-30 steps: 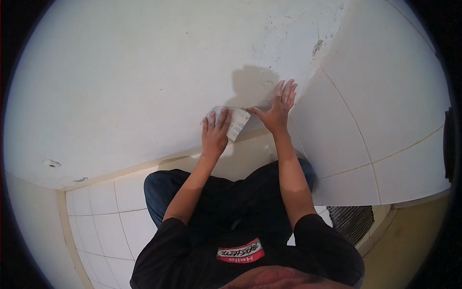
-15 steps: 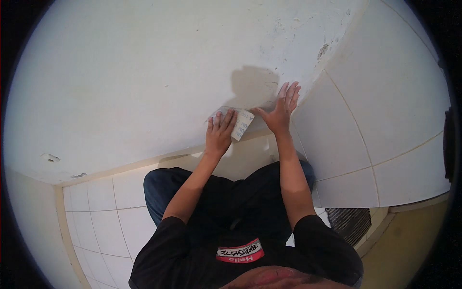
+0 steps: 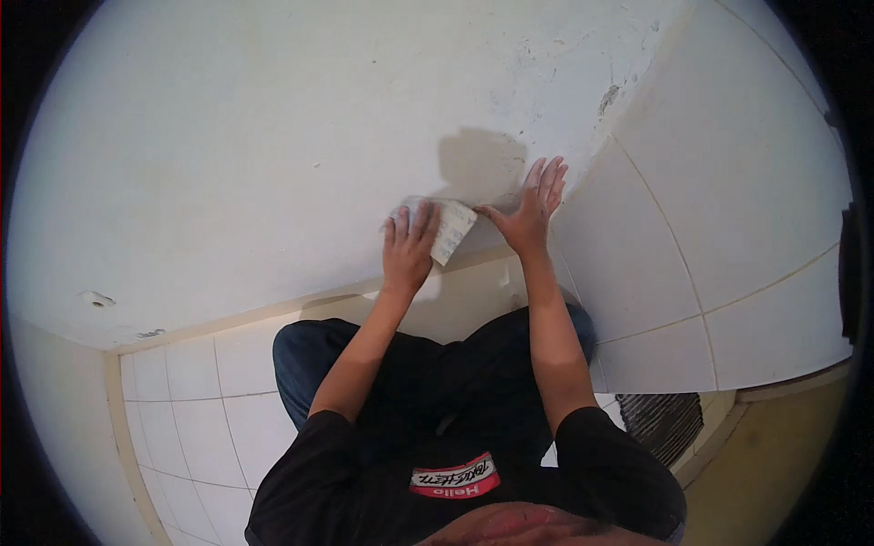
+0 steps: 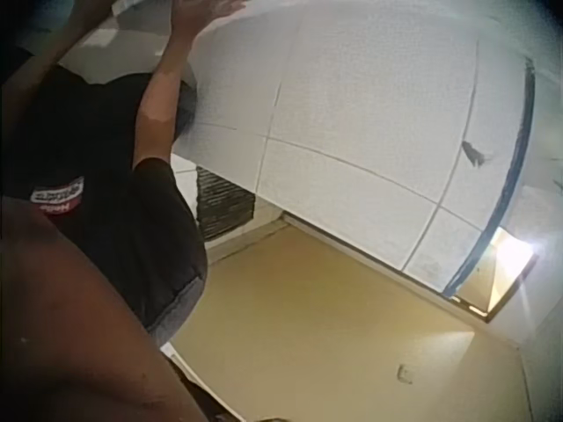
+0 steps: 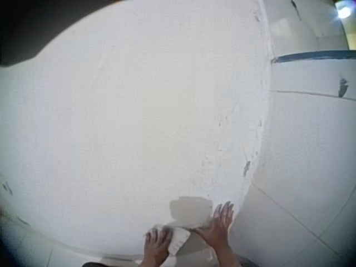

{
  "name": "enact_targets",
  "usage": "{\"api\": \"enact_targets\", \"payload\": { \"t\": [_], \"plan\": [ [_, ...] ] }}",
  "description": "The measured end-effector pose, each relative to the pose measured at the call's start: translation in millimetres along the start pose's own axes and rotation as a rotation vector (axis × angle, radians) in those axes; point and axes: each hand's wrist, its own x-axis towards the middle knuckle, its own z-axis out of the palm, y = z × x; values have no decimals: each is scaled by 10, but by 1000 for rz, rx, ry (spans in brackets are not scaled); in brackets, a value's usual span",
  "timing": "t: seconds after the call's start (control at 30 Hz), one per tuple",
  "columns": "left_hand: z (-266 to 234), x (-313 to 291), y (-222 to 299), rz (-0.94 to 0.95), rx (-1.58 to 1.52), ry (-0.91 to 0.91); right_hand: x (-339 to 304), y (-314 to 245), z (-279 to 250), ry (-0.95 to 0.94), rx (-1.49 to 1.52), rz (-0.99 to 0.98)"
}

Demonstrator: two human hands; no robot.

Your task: The person sands a wall with sandpaper.

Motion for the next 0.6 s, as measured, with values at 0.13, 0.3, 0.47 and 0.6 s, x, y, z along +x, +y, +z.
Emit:
{"api": "enact_targets", "payload": {
  "t": [0.13, 0.3, 0.47, 0.6],
  "plan": [
    [-190, 128, -76, -68, -41, 108, 14, -36, -4, -2, 13, 6],
    [-78, 57, -54, -45, 33, 36, 36, -66, -10, 1, 23, 13],
    [124, -95, 42, 17, 42, 2, 26, -52, -15, -28, -38, 0],
    [256, -209, 141, 64, -46, -92, 21, -28, 2, 0, 25, 8]
  ]
}}
